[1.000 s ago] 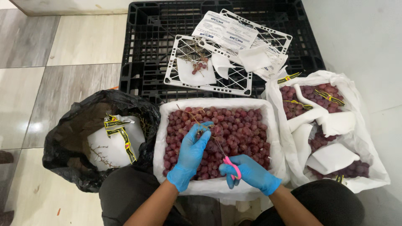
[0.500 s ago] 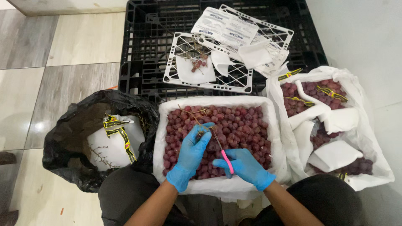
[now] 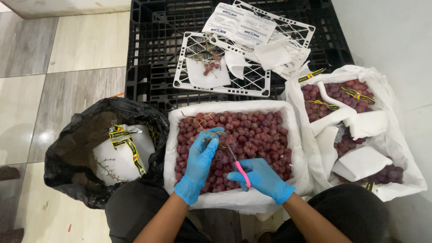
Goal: The person, wearing blue gloves, sits on the floor and uses pink-handled scissors to trim stems from red grape bunches in a foam-lined box. Trimmed bunches are placed into white foam packing bags beside the box, and the person occasionally rearranges grapes in the box.
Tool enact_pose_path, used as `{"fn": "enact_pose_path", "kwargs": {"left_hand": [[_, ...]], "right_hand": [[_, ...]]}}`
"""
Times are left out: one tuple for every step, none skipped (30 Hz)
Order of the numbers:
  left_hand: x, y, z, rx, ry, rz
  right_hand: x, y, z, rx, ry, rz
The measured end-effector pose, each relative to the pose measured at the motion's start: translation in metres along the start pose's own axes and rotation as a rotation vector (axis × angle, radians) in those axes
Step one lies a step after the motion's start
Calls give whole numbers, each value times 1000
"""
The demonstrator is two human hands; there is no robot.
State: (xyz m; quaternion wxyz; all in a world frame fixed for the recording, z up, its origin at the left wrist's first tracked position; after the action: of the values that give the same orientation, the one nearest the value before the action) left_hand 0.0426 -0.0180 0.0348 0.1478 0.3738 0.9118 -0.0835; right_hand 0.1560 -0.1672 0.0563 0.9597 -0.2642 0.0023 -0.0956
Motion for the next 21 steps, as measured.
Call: {"fn": "enact_pose_path", "kwargs": {"left_hand": [[0,0,1,19,8,18],[-2,0,0,-8,-1,49],[-3,0,-1,-34,-10,79],[-3,-1,-2,-60,-18,107],[-3,-1,-1,-46,-20,106],[-2,-2,0,-34,-23,106],[-2,-1,0,-22,-25,108],[-2,-1,0,-28,-27,102],[-1,-1,0,-33,-28,95],[0,-1,0,-41,-27,89],[1,0,0,-39,-8,58],[3,1,-1,-37,11,27],[5,2,-1,-33,30,-6],[5,2,-4,-62,4,-3],[6,2,-6,-90,-22,1],[6,2,-9,-121,-49,5],[6,4,-10,-114,-54,-7],[5,4,-11,-105,-61,-20],[5,3,-11,-96,-68,-34],[3,2,-13,-99,-65,-7],[1,-1,-14,-101,-62,20]], "right_hand": [[1,0,1,11,-30,-5],[3,0,1,14,-40,-20],[4,0,2,16,-49,-35],[5,-1,4,17,-57,-48],[5,-2,5,20,-116,-70],[7,-3,7,22,-176,-93],[9,-4,9,26,-236,-118],[9,-5,11,40,-236,-131],[8,-7,13,55,-235,-144],[9,-8,14,72,-236,-156],[9,-8,14,71,-215,-161],[10,-9,13,69,-195,-166],[10,-9,11,66,-174,-170],[8,-9,8,38,-85,-98],[7,-8,5,11,4,-26],[6,-7,2,-15,93,44],[4,-6,0,-19,95,80],[3,-4,-2,-24,96,116],[1,-4,-5,-30,98,153],[1,-2,-6,-10,96,148],[1,-1,-6,10,95,143]]}}
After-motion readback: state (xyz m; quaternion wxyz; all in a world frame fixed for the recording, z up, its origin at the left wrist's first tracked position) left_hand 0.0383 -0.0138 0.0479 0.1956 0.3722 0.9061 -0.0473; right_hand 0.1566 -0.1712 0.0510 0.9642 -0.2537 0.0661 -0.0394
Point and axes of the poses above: each hand's wrist, its own y-axis towards the middle knuckle, its own x-axis out of the back of the hand, z = x × y, the point moved 4 cm from there along y, towards the middle knuckle
